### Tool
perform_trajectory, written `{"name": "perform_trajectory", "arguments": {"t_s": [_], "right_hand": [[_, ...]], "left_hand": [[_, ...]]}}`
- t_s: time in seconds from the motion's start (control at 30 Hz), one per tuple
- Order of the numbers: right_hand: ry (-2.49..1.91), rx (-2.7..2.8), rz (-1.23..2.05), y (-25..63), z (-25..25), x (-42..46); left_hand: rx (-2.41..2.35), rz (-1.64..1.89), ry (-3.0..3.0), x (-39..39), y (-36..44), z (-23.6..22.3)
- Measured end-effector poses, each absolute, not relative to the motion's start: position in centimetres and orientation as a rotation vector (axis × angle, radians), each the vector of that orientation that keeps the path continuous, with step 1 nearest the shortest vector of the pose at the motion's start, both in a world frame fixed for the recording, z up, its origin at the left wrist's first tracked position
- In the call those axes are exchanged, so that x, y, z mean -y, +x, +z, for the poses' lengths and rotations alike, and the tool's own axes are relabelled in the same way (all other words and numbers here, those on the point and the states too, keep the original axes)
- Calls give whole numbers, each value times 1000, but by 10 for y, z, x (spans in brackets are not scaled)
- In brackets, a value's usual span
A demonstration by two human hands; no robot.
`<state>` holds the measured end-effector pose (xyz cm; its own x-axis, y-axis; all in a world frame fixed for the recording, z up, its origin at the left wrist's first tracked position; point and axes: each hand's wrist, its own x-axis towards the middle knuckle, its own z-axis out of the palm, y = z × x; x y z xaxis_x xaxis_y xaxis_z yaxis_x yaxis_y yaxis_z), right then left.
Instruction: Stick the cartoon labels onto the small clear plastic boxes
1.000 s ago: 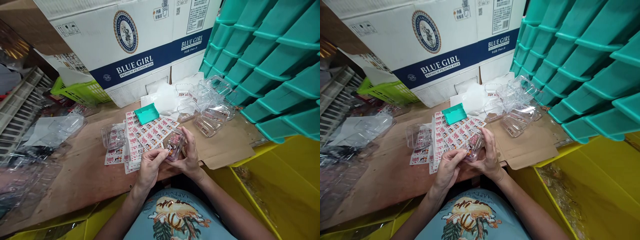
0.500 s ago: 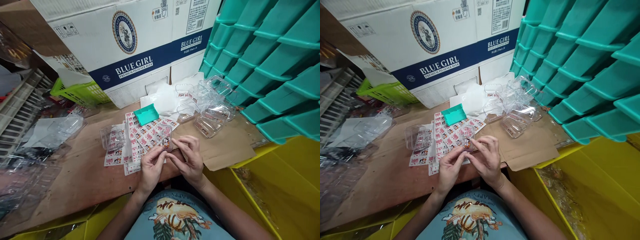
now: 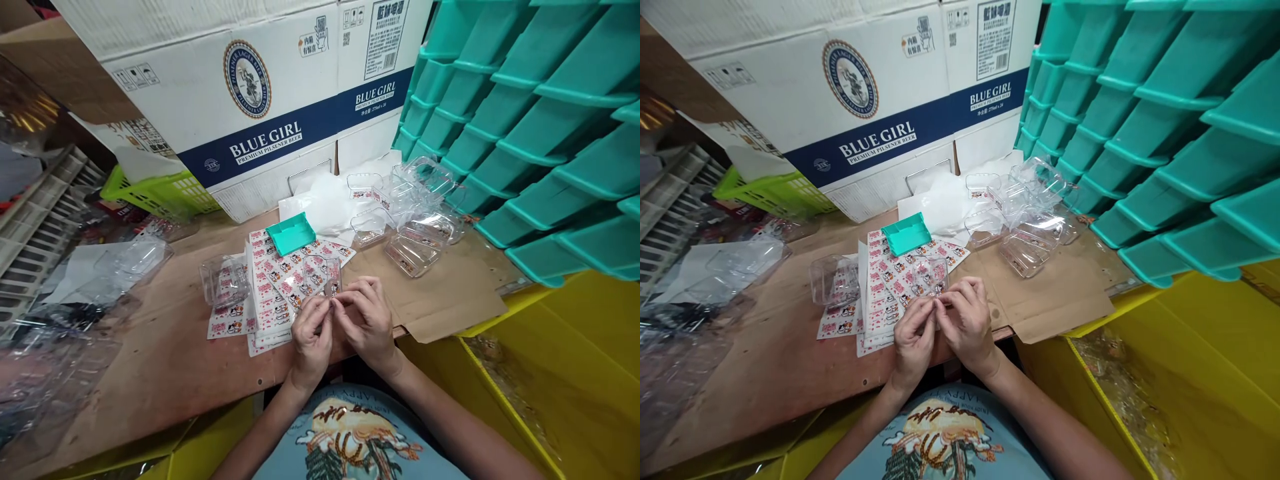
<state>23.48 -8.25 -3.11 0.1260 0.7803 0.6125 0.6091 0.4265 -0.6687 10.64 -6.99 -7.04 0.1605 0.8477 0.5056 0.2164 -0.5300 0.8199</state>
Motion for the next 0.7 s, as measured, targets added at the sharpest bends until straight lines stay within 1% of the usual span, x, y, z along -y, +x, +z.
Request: {"name": "perform_trajectory", "arguments": {"t_s": [0.23, 0.47, 0.53, 0.7], "right_hand": [[-1303, 1485, 451, 246, -34, 72], [-1250, 1404, 556, 252, -35, 70], [-1239, 1402, 524, 248, -37, 76], [-1297, 1442, 277, 233, -44, 82]], "left_hand": [[-1042, 1318, 1803, 69, 109, -68], [-1045, 1324, 1651, 68, 109, -66], [-1058, 1333, 1615, 68, 109, -67], [-1060, 1353, 1587, 68, 108, -68]]}}
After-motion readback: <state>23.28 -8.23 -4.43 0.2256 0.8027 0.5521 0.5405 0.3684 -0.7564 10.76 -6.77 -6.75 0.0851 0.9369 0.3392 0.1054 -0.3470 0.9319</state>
